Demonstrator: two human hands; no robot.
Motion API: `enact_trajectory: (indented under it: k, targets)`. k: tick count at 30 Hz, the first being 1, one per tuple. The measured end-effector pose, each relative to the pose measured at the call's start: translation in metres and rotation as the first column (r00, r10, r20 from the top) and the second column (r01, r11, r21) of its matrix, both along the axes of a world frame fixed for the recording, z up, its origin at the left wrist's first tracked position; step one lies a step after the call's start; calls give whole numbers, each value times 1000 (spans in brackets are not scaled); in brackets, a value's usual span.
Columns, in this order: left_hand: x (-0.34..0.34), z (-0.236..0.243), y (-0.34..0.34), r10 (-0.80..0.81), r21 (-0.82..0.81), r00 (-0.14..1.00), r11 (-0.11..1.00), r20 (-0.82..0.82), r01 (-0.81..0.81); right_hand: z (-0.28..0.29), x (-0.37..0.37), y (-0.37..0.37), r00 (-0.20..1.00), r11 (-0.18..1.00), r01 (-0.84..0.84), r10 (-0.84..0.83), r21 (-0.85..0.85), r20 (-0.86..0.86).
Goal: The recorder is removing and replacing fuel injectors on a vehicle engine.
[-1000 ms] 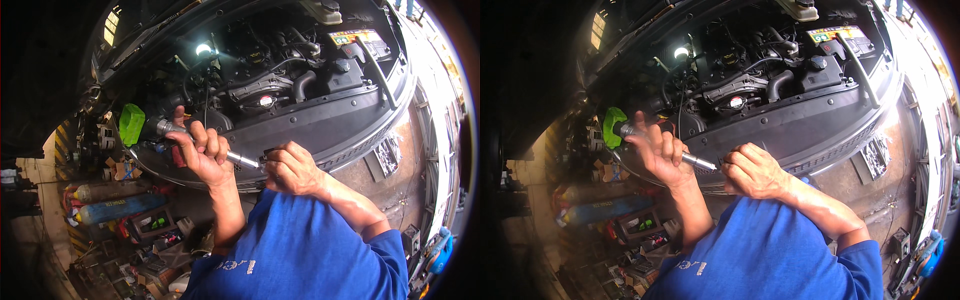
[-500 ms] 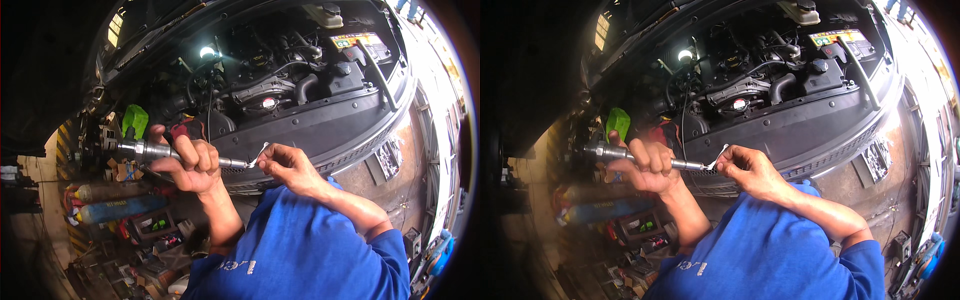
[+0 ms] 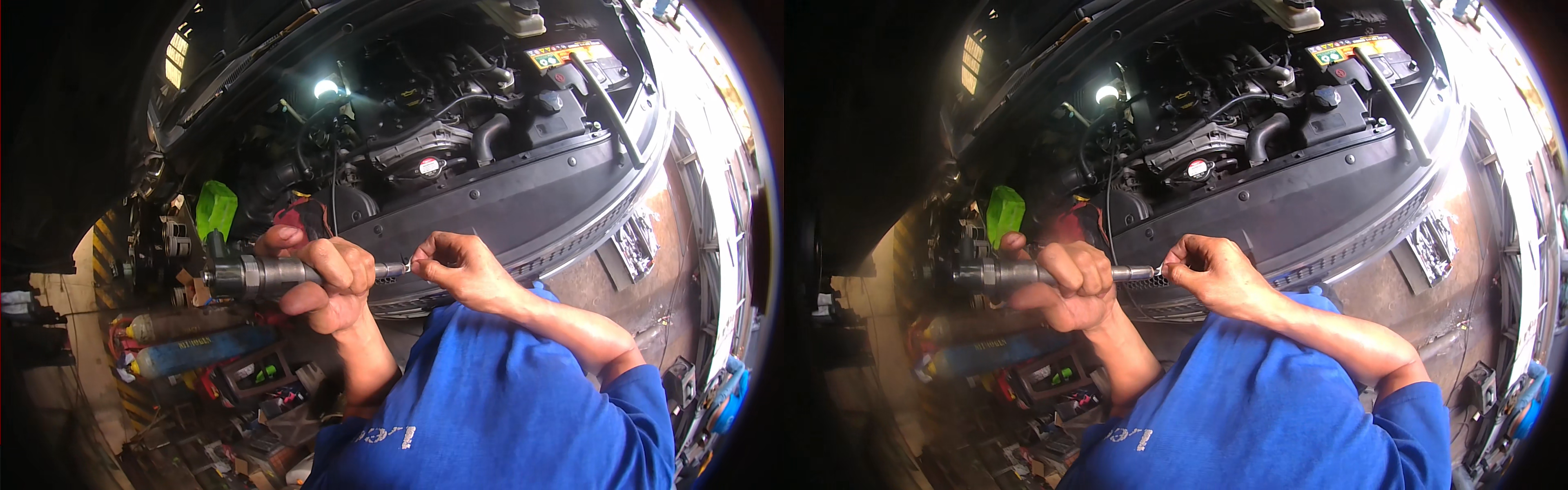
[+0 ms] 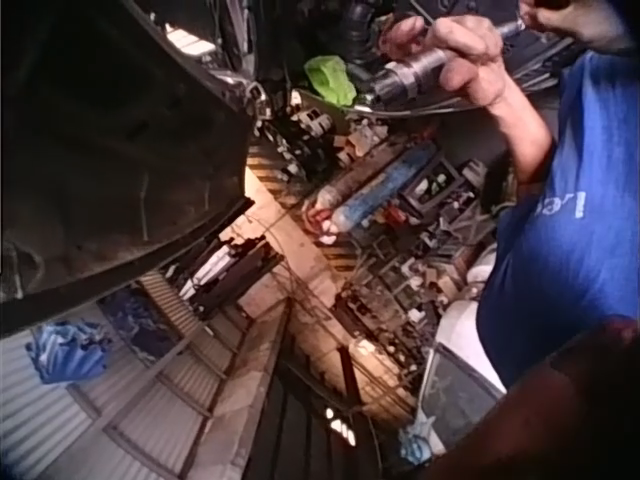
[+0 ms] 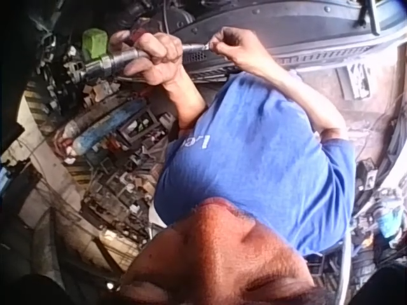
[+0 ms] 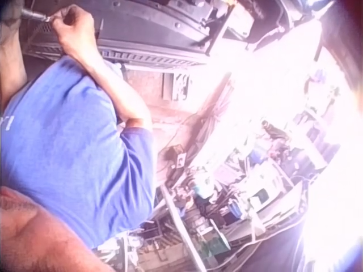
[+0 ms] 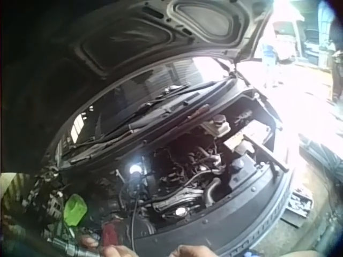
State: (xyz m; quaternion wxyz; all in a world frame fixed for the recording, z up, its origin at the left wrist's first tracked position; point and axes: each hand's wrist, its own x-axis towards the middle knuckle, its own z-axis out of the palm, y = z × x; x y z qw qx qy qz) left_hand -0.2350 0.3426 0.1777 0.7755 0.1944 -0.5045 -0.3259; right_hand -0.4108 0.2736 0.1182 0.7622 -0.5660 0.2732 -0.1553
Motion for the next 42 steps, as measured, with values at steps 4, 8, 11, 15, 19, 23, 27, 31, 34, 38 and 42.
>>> enact_trajectory:
  k: [4, 8, 11, 15, 19, 23, 27, 31, 34, 38, 42]
  targets:
    - [-1, -3, 0, -27, 23, 999, 999, 18, 26, -3, 1, 0, 999, 999, 12, -14, -30, -40]
    - [-10, -10, -1, -36, 52, 999, 998, 33, 34, 2, 1, -1, 992, 995, -18, 5, -102, -127]
    - [-15, -13, -1, -28, 63, 995, 998, 92, 22, 1, 5, 0, 982, 994, -7, -13, -105, -190]
    - [-30, -13, 0, 171, 35, 951, 982, 257, -186, -14, 5, 2, 994, 994, 104, -103, 16, -41]
    - [-38, -11, 2, 311, -64, 911, 950, 271, -305, -15, 9, 3, 997, 954, 76, -75, 289, -13]
    - [-42, -10, 4, 494, -74, 826, 866, 272, -494, -7, 16, 2, 989, 932, 125, -145, 339, 33]
    - [-32, 30, 10, 473, -223, 878, 850, -74, -477, -69, 16, 8, 970, 913, 157, -71, 377, -231]
    - [2, 41, 14, 350, -254, 935, 900, -67, -355, -49, 7, -5, 994, 944, 73, -95, 323, 51]
    - [13, 24, 11, 139, -188, 972, 966, -191, -176, -16, 11, -7, 956, 972, 223, -204, -71, 212]
    - [21, 11, 10, 53, -154, 972, 984, -230, -90, 13, -1, -11, 958, 871, 243, -144, -428, 250]
    - [23, 8, 6, -60, -164, 973, 986, -222, 24, 8, 0, -10, 970, 859, 161, -47, -486, 238]
